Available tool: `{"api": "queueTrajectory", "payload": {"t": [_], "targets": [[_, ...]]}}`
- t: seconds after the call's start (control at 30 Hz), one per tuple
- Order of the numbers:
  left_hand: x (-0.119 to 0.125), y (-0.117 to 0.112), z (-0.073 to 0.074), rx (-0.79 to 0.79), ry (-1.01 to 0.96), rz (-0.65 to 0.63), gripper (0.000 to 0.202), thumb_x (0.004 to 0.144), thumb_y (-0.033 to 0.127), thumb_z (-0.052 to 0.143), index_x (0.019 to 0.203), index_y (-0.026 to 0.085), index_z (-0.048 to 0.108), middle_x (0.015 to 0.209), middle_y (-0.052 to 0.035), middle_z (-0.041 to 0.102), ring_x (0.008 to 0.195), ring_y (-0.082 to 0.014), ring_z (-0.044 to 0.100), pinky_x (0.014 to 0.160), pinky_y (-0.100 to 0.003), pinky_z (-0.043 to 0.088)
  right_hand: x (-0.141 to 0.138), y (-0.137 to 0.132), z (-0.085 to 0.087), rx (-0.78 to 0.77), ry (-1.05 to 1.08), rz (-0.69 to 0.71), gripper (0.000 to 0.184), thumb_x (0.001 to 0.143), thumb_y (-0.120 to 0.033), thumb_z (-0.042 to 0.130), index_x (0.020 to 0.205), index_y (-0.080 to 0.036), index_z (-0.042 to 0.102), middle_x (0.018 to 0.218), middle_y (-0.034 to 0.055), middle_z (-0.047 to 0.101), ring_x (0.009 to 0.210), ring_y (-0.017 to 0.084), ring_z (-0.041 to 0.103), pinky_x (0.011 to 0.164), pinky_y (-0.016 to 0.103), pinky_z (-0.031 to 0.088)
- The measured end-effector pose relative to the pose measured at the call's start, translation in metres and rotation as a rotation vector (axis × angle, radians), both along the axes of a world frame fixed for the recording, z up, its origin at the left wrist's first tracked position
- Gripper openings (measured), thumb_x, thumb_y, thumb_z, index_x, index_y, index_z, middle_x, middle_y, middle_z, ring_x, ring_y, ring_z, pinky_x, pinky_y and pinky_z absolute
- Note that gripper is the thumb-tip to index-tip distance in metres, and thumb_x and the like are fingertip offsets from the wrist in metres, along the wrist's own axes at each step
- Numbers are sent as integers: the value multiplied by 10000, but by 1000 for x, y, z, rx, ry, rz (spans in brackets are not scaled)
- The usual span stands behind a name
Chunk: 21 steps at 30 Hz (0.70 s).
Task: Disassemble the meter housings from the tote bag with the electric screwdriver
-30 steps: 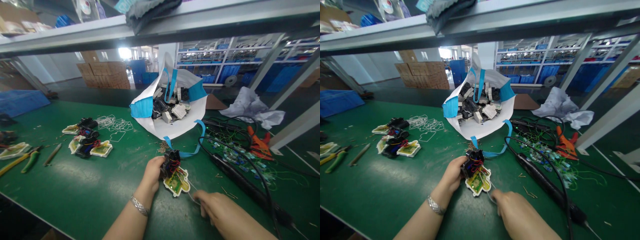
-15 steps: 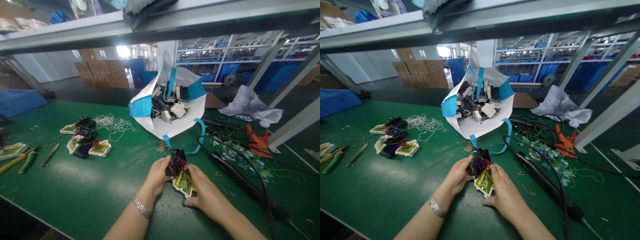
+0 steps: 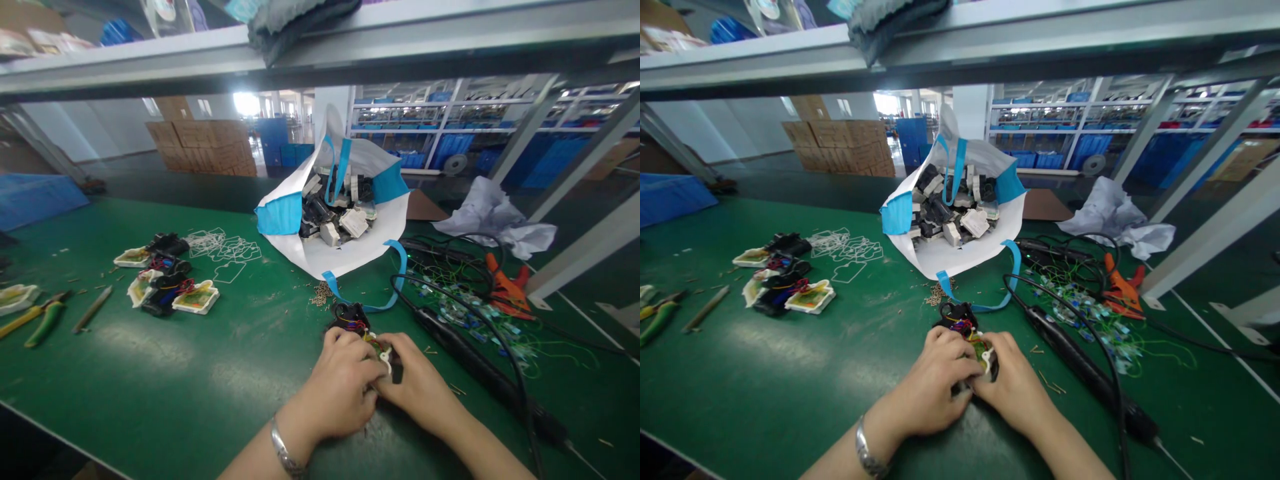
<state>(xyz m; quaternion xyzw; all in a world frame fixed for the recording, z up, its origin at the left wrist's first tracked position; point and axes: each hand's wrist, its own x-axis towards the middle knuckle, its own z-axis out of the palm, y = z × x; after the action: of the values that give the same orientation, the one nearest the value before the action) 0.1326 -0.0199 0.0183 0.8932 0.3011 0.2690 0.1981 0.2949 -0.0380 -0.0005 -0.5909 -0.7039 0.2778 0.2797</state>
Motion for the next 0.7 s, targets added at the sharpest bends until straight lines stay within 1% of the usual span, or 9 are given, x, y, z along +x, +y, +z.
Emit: {"api": "queueTrajectory", "payload": {"t": [0.07,0.17,0.23,0.3,0.4,0.47,0.57,0.63,0.7], "targets": [[-1,3,1,-2,-4,2,215,685,104,565,857,223,616,838,-6,629,874,-173,483,892,-372,243,3,2,-1,-19,55,-17,348,698,-249,548,1028,-160,479,971,67,455,886,184,502,805,327,446],[-2,7,-1,36,-40,29,90,763,184,548,776,213,632,789,-14,652,835,-168,517,925,-388,217,7,4,-1,-68,132,-64,339,686,-268,556,999,-145,506,940,63,440,853,180,515,784,325,465],[-1,8,-6,70,-56,36,122,789,221,531,726,211,635,746,-14,655,794,-157,533,931,-387,221,9,5,0,-108,191,-61,347,693,-295,563,998,-137,509,940,65,428,859,180,516,795,326,469],[0,8,-11,116,-79,33,147,797,224,521,697,210,627,713,-7,650,760,-148,541,929,-389,233,12,5,0,-157,272,12,390,675,-285,592,1026,-142,497,985,69,412,927,184,505,854,318,448],[3,8,-18,162,-139,40,154,784,198,523,648,191,596,663,4,630,721,-138,542,922,-397,248,16,6,-1,-187,334,134,464,633,-202,617,1073,-172,476,1068,66,387,1037,186,461,946,308,381],[4,7,-18,107,-173,57,135,770,168,523,648,181,580,661,8,618,718,-132,537,922,-391,259,17,6,0,-158,283,159,419,665,-199,599,1069,-191,490,1062,61,400,1022,182,464,934,312,385],[1,7,-12,-62,-256,85,101,749,132,515,666,173,557,659,17,593,672,-113,517,898,-363,296,16,5,6,-98,159,129,265,718,-244,581,976,-198,549,969,51,441,902,172,492,844,308,423],[-2,7,-7,-134,-323,96,79,709,120,537,644,166,537,619,23,552,625,-105,483,811,-319,349,16,5,10,-91,140,101,216,702,-265,604,902,-193,566,942,48,450,864,171,494,788,293,432],[-6,7,-5,-164,-347,80,83,661,100,556,610,161,531,581,25,507,604,-105,455,699,-274,366,18,5,11,-130,196,85,205,673,-268,624,847,-184,556,958,49,458,849,170,500,728,272,439]]}}
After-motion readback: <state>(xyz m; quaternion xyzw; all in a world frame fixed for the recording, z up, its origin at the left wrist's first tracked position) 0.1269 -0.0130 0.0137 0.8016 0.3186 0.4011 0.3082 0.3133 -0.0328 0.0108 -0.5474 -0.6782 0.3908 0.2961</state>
